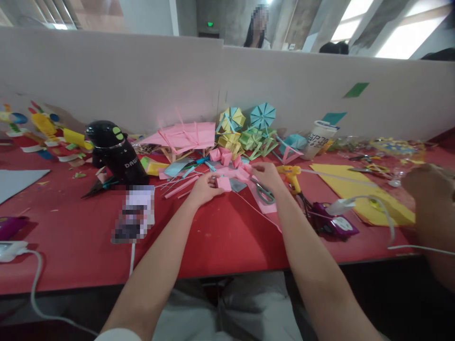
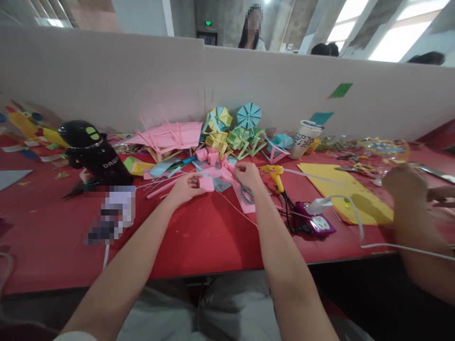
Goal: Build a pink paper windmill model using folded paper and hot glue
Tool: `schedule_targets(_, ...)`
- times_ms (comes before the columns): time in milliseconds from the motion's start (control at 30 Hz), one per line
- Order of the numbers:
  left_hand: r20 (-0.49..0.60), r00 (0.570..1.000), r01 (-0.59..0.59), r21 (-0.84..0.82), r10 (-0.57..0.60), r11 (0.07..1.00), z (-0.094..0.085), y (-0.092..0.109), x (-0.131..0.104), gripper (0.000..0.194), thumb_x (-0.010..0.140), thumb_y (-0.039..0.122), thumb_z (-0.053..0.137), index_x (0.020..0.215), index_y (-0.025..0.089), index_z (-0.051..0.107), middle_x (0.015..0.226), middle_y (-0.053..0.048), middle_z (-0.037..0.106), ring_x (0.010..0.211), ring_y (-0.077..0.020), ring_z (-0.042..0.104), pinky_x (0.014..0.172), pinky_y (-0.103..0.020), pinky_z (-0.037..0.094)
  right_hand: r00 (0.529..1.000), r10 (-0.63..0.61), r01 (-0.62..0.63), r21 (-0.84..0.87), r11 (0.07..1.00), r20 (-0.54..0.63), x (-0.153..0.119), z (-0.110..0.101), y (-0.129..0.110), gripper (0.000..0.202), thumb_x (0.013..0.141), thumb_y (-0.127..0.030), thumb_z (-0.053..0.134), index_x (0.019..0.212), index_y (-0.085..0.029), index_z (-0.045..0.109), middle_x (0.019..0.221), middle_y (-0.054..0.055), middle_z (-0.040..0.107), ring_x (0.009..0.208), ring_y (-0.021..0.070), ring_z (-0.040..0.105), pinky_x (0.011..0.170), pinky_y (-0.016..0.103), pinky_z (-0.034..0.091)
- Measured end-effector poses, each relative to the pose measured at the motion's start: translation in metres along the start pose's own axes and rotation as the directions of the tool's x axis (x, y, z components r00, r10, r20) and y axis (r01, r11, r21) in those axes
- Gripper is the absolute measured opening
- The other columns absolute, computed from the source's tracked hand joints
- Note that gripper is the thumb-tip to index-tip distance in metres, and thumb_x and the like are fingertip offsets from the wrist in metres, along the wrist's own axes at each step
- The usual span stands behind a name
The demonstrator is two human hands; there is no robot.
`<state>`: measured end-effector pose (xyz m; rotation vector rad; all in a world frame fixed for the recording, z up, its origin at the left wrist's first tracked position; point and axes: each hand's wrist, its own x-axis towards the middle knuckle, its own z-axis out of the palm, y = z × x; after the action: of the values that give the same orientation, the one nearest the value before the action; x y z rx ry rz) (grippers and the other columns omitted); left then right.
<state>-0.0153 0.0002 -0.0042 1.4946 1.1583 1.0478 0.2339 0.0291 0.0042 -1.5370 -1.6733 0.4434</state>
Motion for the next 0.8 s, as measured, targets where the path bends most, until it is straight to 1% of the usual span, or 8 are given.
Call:
schedule_targets(67, 0.005, 1.000, 0.001, 0.007, -0.001, 1.000, 0.001, -0.001, 0.000, 0.049, 0.059, 0.002, 0.079, 0.104, 0.012, 0.063, 0.085, -0.004, 0.067, 0.074, -0.0129, 0.065, 0.076, -0.030, 0.053, 0.999, 0.023, -0.021, 0.059, 0.998, -0.031, -0.008, 0.007, -0.004, 0.024, 0.078, -0.039, 0.060, 0.080, -0.017, 0.069, 0.079, 0.006, 0.070, 0.078, 0.0217, 0.065, 0.073, 0.032, 0.050)
schedule_targets(167, 0.006, 1.000, -0.001, 0.010, 0.001, 1.000, 0.001, -0.002, 0.001, 0.049, 0.059, 0.001, 0.079, 0.104, 0.012, 0.062, 0.085, -0.004, 0.068, 0.074, -0.0130, 0.066, 0.076, -0.030, 0.053, 0.996, 0.029, -0.021, 0.094, 0.995, -0.082, -0.017, 0.019, -0.010, 0.017, 0.072, -0.034, 0.063, 0.080, -0.019, 0.063, 0.087, 0.007, 0.069, 0.085, 0.0224, 0.064, 0.079, 0.035, 0.049)
schedule_targets(300, 0.003, 1.000, 0.003, 0.008, -0.003, 1.000, 0.001, -0.001, 0.001, 0.049, 0.061, 0.001, 0.078, 0.106, 0.011, 0.061, 0.087, -0.004, 0.068, 0.074, -0.0126, 0.065, 0.077, -0.031, 0.053, 0.995, 0.035, -0.016, 0.192, 0.981, -0.092, -0.021, 0.029, -0.015, 0.020, 0.068, -0.037, 0.065, 0.078, -0.022, 0.055, 0.086, 0.005, 0.064, 0.083, 0.0206, 0.059, 0.080, 0.036, 0.048)
schedule_targets(400, 0.005, 1.000, -0.001, 0.026, 0.001, 1.000, -0.001, 0.002, 0.000, 0.048, 0.062, 0.001, 0.077, 0.106, 0.011, 0.062, 0.086, -0.004, 0.067, 0.075, -0.0130, 0.065, 0.079, -0.031, 0.053, 0.997, 0.070, -0.046, 0.423, 0.905, -0.041, -0.021, 0.030, -0.020, 0.027, 0.066, -0.042, 0.068, 0.073, -0.023, 0.050, 0.082, 0.001, 0.058, 0.079, 0.0170, 0.056, 0.077, 0.033, 0.047)
schedule_targets(467, 0.003, 1.000, -0.004, 0.040, 0.004, 0.999, -0.002, 0.003, -0.001, 0.048, 0.062, 0.002, 0.077, 0.106, 0.011, 0.062, 0.086, -0.004, 0.067, 0.076, -0.0134, 0.066, 0.080, -0.032, 0.053, 0.992, 0.125, -0.116, 0.585, 0.803, 0.026, -0.022, 0.028, -0.024, 0.031, 0.064, -0.042, 0.072, 0.073, -0.023, 0.050, 0.078, -0.002, 0.054, 0.074, 0.0142, 0.054, 0.073, 0.030, 0.046)
schedule_targets(533, -0.006, 1.000, 0.002, 0.043, -0.002, 0.999, -0.002, 0.004, -0.002, 0.049, 0.061, 0.002, 0.078, 0.106, 0.012, 0.063, 0.085, -0.004, 0.066, 0.076, -0.0137, 0.065, 0.080, -0.033, 0.053, 0.983, 0.159, -0.175, 0.682, 0.710, 0.087, -0.024, 0.023, -0.030, 0.033, 0.061, -0.040, 0.076, 0.072, -0.022, 0.051, 0.074, -0.004, 0.051, 0.070, 0.0121, 0.052, 0.071, 0.029, 0.045)
schedule_targets(667, -0.015, 1.000, 0.008, 0.042, -0.007, 0.999, -0.001, 0.003, -0.001, 0.051, 0.058, 0.003, 0.080, 0.106, 0.011, 0.063, 0.084, -0.003, 0.065, 0.075, -0.0139, 0.065, 0.080, -0.033, 0.053, 0.982, 0.149, -0.186, 0.733, 0.654, 0.117, -0.026, 0.019, -0.035, 0.036, 0.054, -0.034, 0.082, 0.075, -0.023, 0.055, 0.077, -0.003, 0.055, 0.074, 0.0126, 0.054, 0.071, 0.028, 0.046)
schedule_targets(800, -0.007, 1.000, -0.009, 0.044, 0.009, 0.999, -0.002, 0.002, -0.001, 0.052, 0.057, 0.006, 0.083, 0.104, 0.013, 0.063, 0.082, -0.001, 0.064, 0.073, -0.0127, 0.064, 0.078, -0.032, 0.053, 0.975, 0.160, -0.223, 0.736, 0.639, 0.156, -0.026, 0.025, -0.030, 0.052, 0.046, -0.027, 0.085, 0.093, -0.024, 0.064, 0.092, 0.001, 0.060, 0.087, 0.0159, 0.057, 0.076, 0.031, 0.050)
